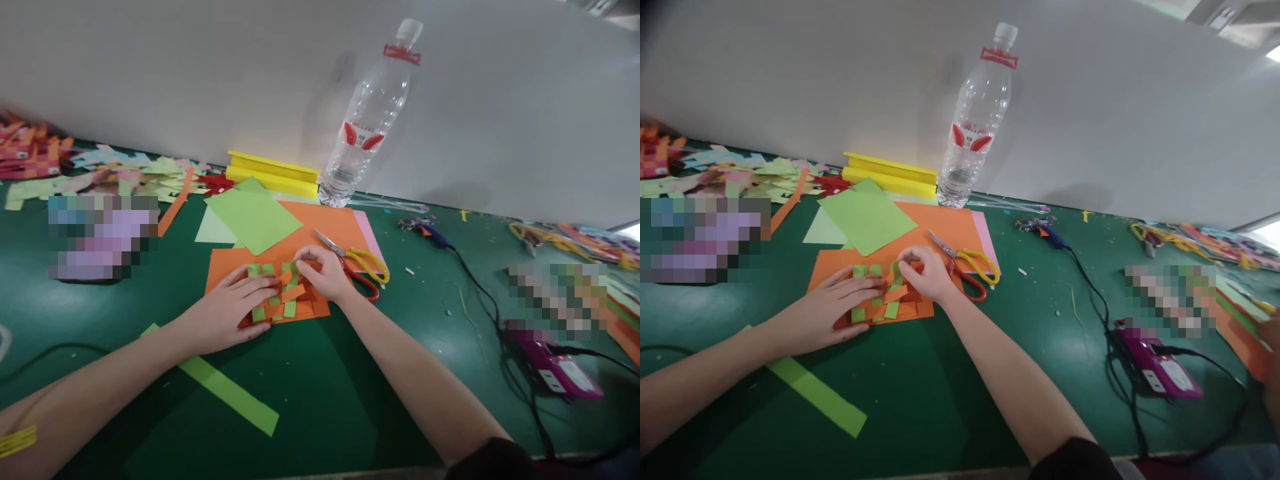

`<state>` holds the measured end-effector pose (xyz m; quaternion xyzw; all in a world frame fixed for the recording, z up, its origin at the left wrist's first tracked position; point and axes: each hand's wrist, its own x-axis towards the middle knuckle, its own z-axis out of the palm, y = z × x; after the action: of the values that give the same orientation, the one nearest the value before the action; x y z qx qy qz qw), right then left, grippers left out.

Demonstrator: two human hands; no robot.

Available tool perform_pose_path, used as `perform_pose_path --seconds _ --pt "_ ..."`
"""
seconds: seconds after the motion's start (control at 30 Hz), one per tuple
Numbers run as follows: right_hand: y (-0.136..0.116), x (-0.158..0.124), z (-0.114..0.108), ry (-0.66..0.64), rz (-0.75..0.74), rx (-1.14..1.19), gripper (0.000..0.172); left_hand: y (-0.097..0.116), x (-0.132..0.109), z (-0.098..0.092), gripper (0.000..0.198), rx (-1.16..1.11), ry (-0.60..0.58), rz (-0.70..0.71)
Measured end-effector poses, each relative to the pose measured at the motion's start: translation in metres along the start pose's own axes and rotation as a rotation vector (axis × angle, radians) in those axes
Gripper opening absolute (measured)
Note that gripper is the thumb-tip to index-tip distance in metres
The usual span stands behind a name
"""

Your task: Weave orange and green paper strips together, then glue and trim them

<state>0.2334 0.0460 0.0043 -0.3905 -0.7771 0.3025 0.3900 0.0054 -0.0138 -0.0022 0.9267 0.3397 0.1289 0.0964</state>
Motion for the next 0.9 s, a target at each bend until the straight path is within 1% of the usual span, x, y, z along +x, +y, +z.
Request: perform_pose_path --seconds 0.17,0.27,0.4,0.5,0.57,0.67,0.9 --pt "-0.008 -0.001 -0.003 -0.018 -0.153 -0.009 0.005 0.0 0.001 -0.001 0.044 0.016 -0.022 0.005" --pt "-0.011 -0.001 -0.002 -0.011 -0.186 -0.057 0.005 0.0 0.001 -0.001 0.044 0.017 -0.021 0.007" --pt "-0.007 0.0 0.004 -0.001 -0.216 -0.161 0.006 0.0 0.001 0.0 0.044 0.02 -0.013 0.003" --pt "-0.003 0.0 0.008 0.037 -0.21 -0.299 0.008 0.001 0.001 0.0 0.043 0.02 -0.005 0.009" --pt "0.0 0.001 0.01 0.074 -0.189 -0.361 0.013 0.002 0.001 -0.001 0.045 0.012 0.011 0.006" --pt "0.004 0.002 0.009 0.117 -0.15 -0.373 0.019 0.003 0.001 -0.003 0.048 -0.005 0.05 -0.034" --pt "0.006 0.001 0.007 0.157 -0.1 -0.36 0.012 0.002 0.001 -0.007 0.049 -0.039 0.104 -0.202"
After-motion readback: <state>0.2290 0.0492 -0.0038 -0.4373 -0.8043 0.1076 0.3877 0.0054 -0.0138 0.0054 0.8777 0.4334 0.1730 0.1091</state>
